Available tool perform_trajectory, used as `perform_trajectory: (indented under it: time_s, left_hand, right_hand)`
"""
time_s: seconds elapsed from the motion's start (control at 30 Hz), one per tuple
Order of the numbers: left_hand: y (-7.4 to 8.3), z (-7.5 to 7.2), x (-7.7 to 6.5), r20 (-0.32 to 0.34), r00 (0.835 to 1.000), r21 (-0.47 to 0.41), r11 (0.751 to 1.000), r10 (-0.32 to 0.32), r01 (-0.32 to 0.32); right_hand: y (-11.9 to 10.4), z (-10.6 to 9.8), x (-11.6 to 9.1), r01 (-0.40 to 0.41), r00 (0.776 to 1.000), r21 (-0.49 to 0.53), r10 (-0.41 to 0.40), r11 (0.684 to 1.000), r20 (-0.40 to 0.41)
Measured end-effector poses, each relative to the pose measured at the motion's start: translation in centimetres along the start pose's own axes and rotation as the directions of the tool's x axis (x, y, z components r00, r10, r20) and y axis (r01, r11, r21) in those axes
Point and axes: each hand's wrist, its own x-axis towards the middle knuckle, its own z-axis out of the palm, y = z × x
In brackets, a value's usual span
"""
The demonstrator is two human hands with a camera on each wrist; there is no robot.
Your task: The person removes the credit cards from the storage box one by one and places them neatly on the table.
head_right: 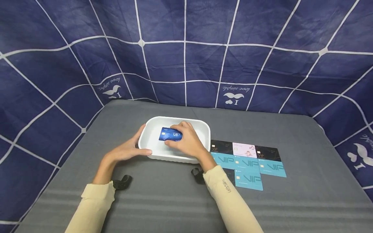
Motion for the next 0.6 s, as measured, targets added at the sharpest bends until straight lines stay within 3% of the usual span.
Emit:
perform_trajectory:
  time_s: [0.33,0.6]
  left_hand:
    - [0.0,0.0,-0.1,0.000,1.000,-0.003,1.000,-0.010,0.010]
    - [0.0,0.0,-0.1,0.006,1.000,-0.012,1.000,0.000,0.000]
  right_hand:
    - [0.3,-2.9,-2.4,0.001,0.999,-0.069,0.002,0.998,0.042]
    - [-0.3,-5.7,-6.3,0.005,0.999,-0.162,0.002,0.987,0.043]
